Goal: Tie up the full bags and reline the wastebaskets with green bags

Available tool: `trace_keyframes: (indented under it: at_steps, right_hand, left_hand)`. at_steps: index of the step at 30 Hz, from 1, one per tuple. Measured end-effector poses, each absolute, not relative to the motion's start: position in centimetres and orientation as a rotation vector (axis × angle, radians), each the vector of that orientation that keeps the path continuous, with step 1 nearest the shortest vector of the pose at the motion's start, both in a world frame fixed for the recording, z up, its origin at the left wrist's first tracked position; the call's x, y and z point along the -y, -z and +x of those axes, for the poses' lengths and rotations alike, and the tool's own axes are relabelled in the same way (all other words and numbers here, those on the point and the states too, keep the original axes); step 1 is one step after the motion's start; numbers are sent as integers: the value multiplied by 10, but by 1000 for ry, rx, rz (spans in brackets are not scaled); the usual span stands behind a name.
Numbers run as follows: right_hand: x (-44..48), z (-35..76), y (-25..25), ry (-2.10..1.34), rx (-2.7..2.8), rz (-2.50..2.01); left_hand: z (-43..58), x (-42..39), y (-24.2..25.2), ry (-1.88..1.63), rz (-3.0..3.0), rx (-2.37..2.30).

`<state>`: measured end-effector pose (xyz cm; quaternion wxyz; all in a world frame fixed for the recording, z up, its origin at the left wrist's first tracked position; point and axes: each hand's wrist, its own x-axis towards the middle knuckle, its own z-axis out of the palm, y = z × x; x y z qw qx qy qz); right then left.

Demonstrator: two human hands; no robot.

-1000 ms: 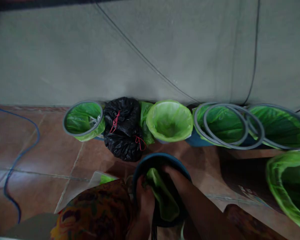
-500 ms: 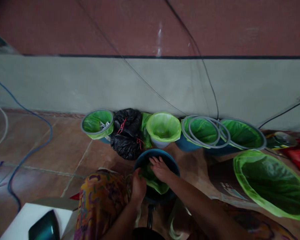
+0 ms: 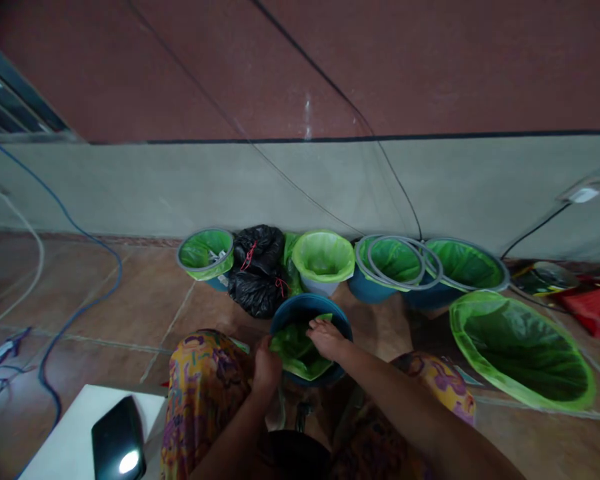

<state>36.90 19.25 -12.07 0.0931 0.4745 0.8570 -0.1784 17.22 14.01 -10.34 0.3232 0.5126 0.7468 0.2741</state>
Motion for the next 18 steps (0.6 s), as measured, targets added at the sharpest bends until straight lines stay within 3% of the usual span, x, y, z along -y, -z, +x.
trace_keyframes:
  at_steps: [5,8,13,18]
  right_hand:
    - [-182,370,164,378,-2538,1454]
    - [-187,378,170,463,-2420,1578]
    - [-217,390,134,701,-2265,1866]
    - [-245,438,91,935,-2083,2430]
  left_hand:
    - [160,-137,109,-720,1368,-1992]
    - [155,-137,113,-746,1337,-2015]
    - [153,-142,121,-762,1341,-2050]
    - [144,-154,131,-666,1314,-2151]
